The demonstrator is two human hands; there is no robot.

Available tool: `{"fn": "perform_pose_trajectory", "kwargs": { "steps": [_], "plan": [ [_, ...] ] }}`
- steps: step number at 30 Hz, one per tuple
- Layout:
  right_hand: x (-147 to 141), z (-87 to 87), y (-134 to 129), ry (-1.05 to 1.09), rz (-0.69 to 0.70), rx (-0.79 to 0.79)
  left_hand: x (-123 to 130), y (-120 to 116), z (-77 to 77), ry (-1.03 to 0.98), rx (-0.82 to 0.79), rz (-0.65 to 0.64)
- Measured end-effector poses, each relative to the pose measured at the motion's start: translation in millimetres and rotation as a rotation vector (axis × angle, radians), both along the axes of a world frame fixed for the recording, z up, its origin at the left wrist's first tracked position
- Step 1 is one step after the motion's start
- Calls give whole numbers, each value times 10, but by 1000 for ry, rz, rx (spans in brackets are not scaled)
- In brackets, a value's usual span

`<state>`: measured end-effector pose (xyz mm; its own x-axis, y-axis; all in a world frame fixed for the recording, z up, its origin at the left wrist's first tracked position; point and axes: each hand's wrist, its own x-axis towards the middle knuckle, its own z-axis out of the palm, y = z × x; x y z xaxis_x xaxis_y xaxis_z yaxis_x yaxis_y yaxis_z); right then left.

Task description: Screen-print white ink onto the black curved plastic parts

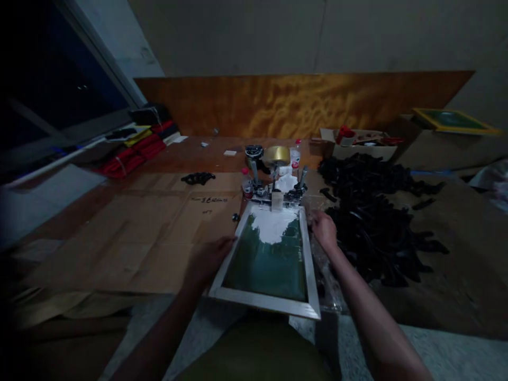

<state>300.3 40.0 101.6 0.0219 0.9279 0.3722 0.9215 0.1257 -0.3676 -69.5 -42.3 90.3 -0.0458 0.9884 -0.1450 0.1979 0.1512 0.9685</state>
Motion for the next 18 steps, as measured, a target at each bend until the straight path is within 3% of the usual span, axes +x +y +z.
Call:
{"fn": "perform_pose_trajectory", "kwargs": {
  "steps": [4, 7, 9, 11, 15, 18],
  "plan": [
    [-603, 222, 354, -141, 240, 48, 121, -63, -372, -160, -98, -31],
    [-985, 291, 512, -299, 287, -149, 145, -32, -529, -181, -142, -27],
    [-1076, 314, 549, -389, 277, -302, 124, -2, -597, -186, -152, -21],
    [-1088, 327, 525, -450, 261, -370, 100, 21, -653, -200, -160, -26],
    [-1136, 295, 280, -523, 217, -342, 92, 22, -739, -263, -161, -22],
    [-1196, 220, -31, -557, 360, -336, 101, 1, -769, -290, -165, -24]
  ]
}}
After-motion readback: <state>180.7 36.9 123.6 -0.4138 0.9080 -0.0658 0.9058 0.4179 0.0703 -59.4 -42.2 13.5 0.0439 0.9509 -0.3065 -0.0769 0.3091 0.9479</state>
